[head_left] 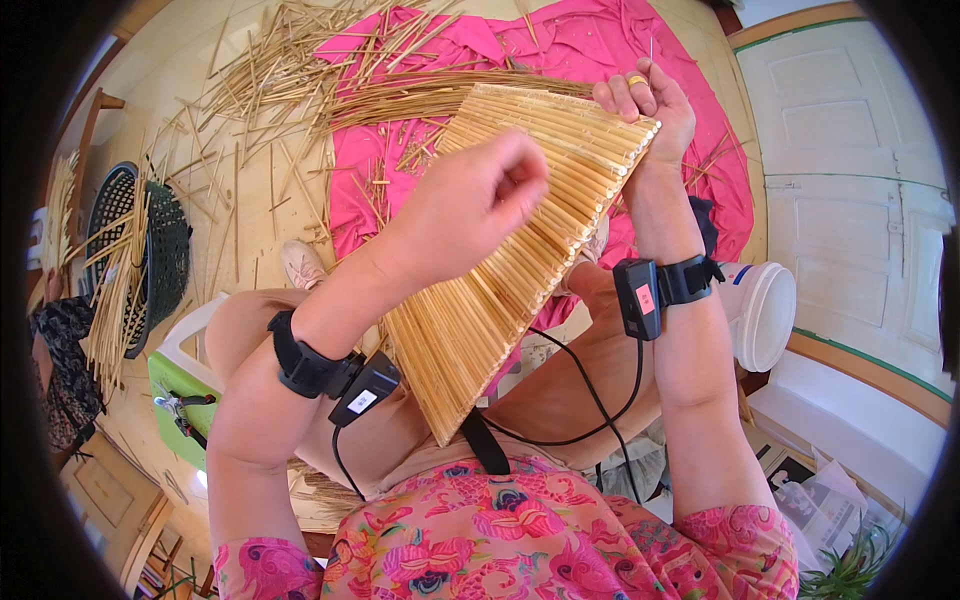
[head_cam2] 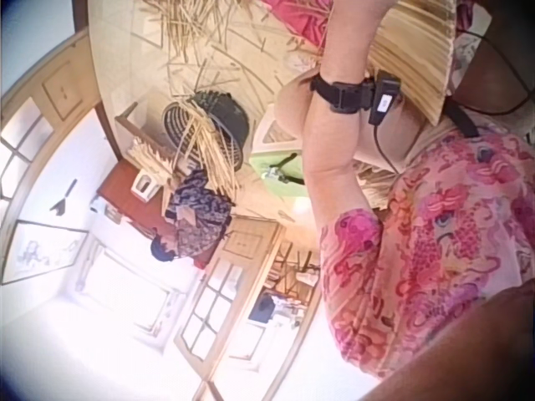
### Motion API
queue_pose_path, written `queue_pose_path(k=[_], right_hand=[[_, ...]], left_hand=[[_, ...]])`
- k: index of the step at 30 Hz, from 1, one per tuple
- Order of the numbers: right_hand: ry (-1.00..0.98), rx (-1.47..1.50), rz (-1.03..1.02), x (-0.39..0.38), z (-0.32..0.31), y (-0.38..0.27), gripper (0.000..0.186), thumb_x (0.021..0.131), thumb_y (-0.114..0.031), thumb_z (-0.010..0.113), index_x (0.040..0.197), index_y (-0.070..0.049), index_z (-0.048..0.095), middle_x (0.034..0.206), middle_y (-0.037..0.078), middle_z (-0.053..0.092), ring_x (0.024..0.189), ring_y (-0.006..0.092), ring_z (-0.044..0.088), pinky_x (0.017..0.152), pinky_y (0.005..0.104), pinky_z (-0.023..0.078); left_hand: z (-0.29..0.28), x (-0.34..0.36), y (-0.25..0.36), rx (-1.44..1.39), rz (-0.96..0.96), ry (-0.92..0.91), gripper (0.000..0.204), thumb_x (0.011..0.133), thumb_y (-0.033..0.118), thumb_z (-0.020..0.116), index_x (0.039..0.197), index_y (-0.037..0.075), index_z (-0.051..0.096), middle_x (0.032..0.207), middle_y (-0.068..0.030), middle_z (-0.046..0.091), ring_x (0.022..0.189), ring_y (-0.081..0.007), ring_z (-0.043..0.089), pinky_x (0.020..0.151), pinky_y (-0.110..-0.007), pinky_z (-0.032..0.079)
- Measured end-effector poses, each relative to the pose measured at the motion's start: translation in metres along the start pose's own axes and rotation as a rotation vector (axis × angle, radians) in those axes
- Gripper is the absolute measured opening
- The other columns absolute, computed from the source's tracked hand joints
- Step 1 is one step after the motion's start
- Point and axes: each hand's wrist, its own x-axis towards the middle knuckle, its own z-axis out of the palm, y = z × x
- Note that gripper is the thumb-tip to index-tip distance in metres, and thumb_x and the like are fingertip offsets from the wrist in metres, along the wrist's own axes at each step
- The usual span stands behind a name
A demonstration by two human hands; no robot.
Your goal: The person uses thread to sew together bundles of straw, creating a rectangular straw mat by hand.
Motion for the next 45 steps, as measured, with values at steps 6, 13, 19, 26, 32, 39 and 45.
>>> queue_pose_path(k=[6, 13, 19, 26, 32, 39, 45], right_hand=[[0.016, -0.007, -0.01, 0.001, 0.001, 0.002, 0.01, 0.09, -0.013, 0.047, 0.085, -0.005, 0.049, 0.05, -0.003, 0.026, 0.043, 0.015, 0.034, 0.053, 0.0308, 0.034], [0.044, -0.037, -0.018, 0.001, 0.001, 0.002, 0.01, 0.09, -0.013, 0.047, 0.086, -0.004, 0.047, 0.05, -0.002, 0.025, 0.043, 0.0153, 0.033, 0.051, 0.0313, 0.033], [0.076, -0.045, -0.012, -0.001, 0.005, 0.003, 0.012, 0.091, -0.014, 0.047, 0.086, -0.004, 0.048, 0.05, -0.002, 0.025, 0.043, 0.0155, 0.033, 0.051, 0.0314, 0.033], [0.078, -0.063, -0.011, 0.001, 0.005, 0.004, 0.013, 0.092, -0.014, 0.046, 0.084, -0.004, 0.049, 0.05, -0.001, 0.025, 0.042, 0.0163, 0.034, 0.049, 0.0318, 0.032], [0.065, -0.081, -0.02, 0.003, -0.001, 0.004, 0.013, 0.091, -0.014, 0.046, 0.085, -0.004, 0.049, 0.05, -0.001, 0.025, 0.043, 0.0169, 0.035, 0.05, 0.0323, 0.033], [0.097, -0.115, -0.026, 0.0, -0.001, 0.004, 0.012, 0.091, -0.014, 0.046, 0.085, -0.004, 0.049, 0.052, 0.0, 0.027, 0.044, 0.018, 0.036, 0.051, 0.0329, 0.034], [0.097, -0.093, -0.012, 0.003, -0.002, 0.007, 0.014, 0.091, -0.015, 0.046, 0.082, -0.005, 0.048, 0.051, 0.0, 0.025, 0.043, 0.018, 0.036, 0.052, 0.0327, 0.034]], left_hand=[[0.017, -0.01, -0.015, 0.526, 0.321, -0.055, 0.017, 0.078, 0.001, 0.066, 0.093, 0.002, 0.058, 0.086, -0.0105, 0.058, 0.077, -0.0256, 0.061, 0.065, -0.032, 0.051], [0.018, -0.01, -0.02, 0.475, 0.307, -0.081, 0.015, 0.077, 0.001, 0.066, 0.09, 0.002, 0.058, 0.086, -0.0096, 0.059, 0.079, -0.0271, 0.061, 0.066, -0.033, 0.051], [0.014, -0.011, -0.014, 0.459, 0.278, -0.143, 0.014, 0.077, 0.0, 0.064, 0.089, 0.002, 0.056, 0.084, -0.0101, 0.057, 0.076, -0.0275, 0.059, 0.066, -0.034, 0.049], [0.016, -0.009, -0.002, 0.15, -0.01, -0.168, 0.01, 0.083, 0.001, 0.058, 0.088, 0.002, 0.049, 0.084, -0.0067, 0.056, 0.073, -0.0161, 0.057, 0.066, -0.03, 0.048], [0.014, -0.022, 0.019, -0.221, -0.105, -0.652, 0.004, 0.087, 0.006, 0.056, 0.087, 0.002, 0.053, 0.085, -0.008, 0.059, 0.074, -0.0162, 0.059, 0.07, -0.028, 0.05], [0.03, -0.062, 0.007, 0.506, 0.333, -0.809, 0.013, 0.088, 0.016, 0.06, 0.084, 0.005, 0.055, 0.083, -0.0096, 0.059, 0.072, -0.0277, 0.06, 0.06, -0.036, 0.049], [0.03, -0.048, 0.011, 0.367, 0.125, -0.105, 0.016, 0.084, 0.014, 0.066, 0.089, 0.004, 0.054, 0.082, -0.007, 0.057, 0.062, -0.0201, 0.055, 0.055, -0.031, 0.045]])
